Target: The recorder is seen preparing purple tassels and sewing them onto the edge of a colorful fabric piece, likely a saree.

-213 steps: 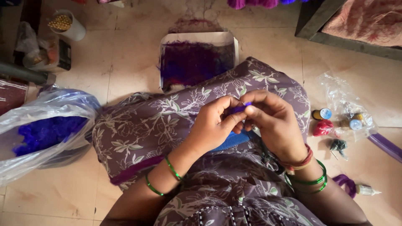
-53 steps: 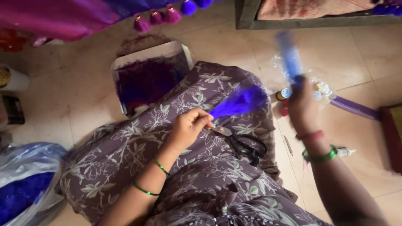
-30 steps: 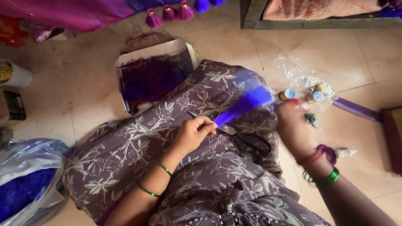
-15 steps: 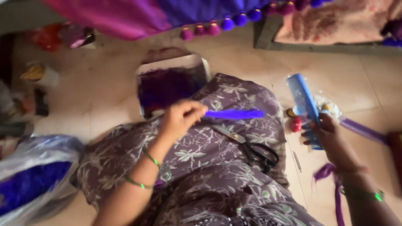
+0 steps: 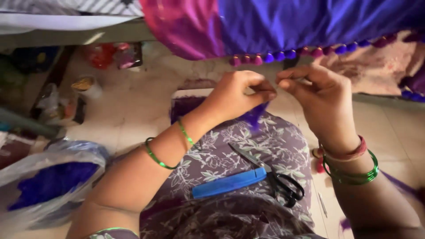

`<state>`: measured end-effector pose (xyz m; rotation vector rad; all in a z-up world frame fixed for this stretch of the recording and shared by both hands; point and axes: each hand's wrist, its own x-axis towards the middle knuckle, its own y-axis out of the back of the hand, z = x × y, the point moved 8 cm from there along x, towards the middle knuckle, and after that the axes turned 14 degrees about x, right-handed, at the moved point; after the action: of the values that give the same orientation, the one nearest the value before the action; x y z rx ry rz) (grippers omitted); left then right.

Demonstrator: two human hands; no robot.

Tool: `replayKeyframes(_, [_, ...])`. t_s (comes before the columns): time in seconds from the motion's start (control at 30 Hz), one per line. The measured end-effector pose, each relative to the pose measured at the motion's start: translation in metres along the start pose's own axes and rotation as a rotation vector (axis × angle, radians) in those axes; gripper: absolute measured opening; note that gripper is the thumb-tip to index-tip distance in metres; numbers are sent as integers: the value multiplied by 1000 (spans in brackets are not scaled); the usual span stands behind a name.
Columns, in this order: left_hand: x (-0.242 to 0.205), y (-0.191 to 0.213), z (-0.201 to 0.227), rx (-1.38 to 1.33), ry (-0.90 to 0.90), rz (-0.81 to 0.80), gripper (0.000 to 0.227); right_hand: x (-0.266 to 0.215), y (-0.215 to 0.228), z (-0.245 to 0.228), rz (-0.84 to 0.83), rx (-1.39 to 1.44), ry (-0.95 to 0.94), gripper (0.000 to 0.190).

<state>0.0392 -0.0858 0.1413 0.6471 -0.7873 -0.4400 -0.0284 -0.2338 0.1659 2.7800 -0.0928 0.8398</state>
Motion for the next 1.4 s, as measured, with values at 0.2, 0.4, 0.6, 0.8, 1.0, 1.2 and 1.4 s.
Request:
replayKeyframes(0.2, [-4,-6,-15,-295,52,-55,15,19,-14,-10,-24,220,-62,8])
replayKeyframes(0.4, [-4,7,3,-96,-59,-17,19,23,-12,-4,-115,170,-47,7])
replayKeyframes(0.6, [-10,15,7,48,-129,-42,18,28,-27,-8,-237,65,-98,7])
replayKeyframes(0.8, [-23,20,9,139,-247,3,18,34,-40,-6,-384,-60,-117,9])
replayKeyframes(1.0, [-30,-28,-18,-221,126,-318,25,42,-35,-20,-232,17,-54,9])
replayKeyframes(1.2, [-73,-74,-40,-399,109,-351,34,65,14,-10,122,590,-189,22])
replayKeyframes(1.4, [-89,-82,-62,-531,158,-320,28,68,59,28,100,368,-22,27])
